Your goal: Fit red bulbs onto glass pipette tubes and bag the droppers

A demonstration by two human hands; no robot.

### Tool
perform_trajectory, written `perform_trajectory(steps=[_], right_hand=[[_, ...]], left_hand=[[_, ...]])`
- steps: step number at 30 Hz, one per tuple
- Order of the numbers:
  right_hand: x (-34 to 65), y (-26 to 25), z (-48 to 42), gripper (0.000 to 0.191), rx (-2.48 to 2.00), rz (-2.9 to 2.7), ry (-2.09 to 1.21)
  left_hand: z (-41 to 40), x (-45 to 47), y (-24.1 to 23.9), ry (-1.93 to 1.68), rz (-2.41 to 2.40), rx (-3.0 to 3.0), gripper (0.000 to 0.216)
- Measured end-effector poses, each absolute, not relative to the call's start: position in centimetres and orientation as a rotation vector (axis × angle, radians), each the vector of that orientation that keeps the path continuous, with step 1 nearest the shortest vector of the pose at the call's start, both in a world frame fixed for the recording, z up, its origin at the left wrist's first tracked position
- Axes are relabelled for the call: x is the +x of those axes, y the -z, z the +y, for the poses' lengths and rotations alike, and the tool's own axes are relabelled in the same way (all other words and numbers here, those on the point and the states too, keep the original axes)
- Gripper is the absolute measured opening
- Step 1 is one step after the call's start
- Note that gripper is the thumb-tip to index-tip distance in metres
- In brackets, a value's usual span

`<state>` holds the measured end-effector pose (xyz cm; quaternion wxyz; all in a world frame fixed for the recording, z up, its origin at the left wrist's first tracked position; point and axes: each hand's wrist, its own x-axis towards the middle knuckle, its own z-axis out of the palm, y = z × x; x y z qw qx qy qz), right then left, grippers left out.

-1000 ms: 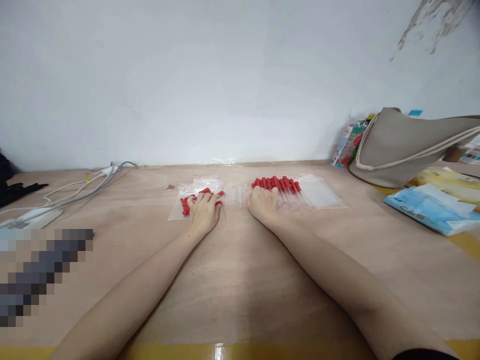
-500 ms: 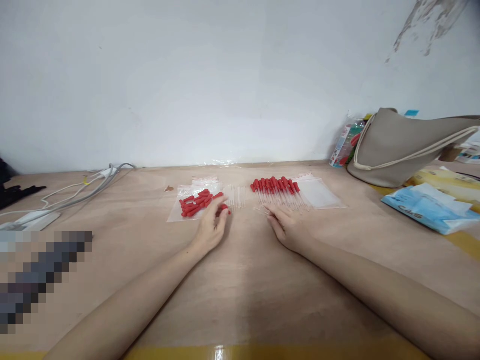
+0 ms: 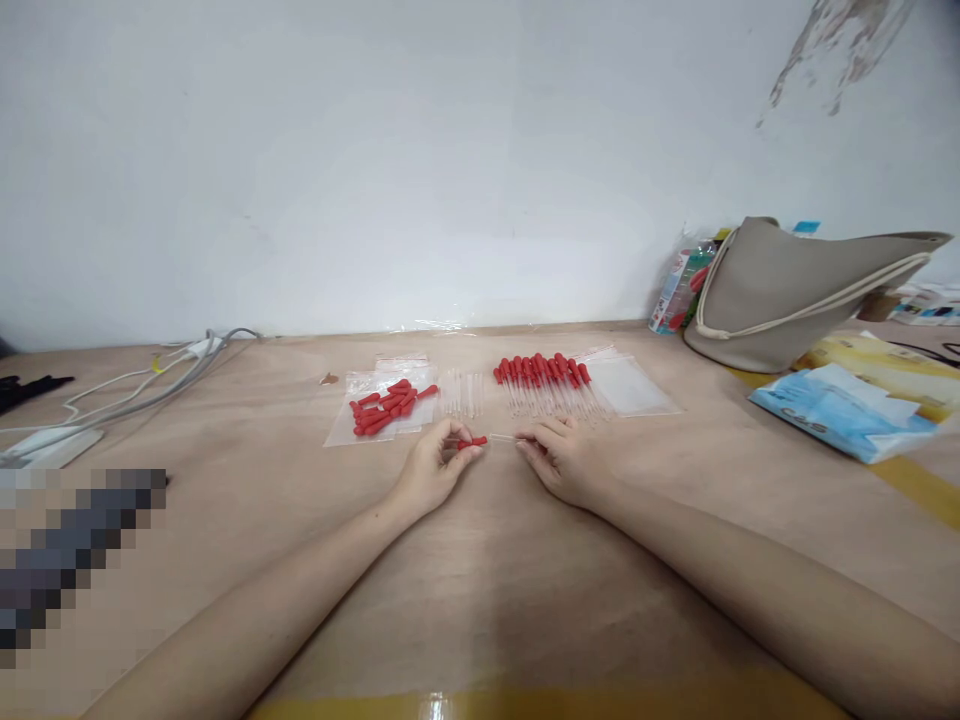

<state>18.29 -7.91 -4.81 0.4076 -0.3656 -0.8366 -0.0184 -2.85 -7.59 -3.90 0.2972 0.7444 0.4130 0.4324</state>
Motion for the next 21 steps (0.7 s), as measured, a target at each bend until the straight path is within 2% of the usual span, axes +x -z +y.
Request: perform_trajectory(steps=[7,15,21], right_hand=[[18.1,4.7,-8.2,0.016,-0.911,-2.209,0.023],[18.6,4.3,-7.9,0.016,-0.877,-2.296,-0.035],[18.9,3.9,-7.8,0.019,-0.903,-2.356,0.082]], left_hand=[[-7.5,-2.9,3.9,-1.131,1.094,2.073,0.019],[-8.1,-3.0,3.1,-1.010,1.041,2.273,0.014],[-8.4,-3.0,2.9,-0.864,0.998,2.395,0.016]])
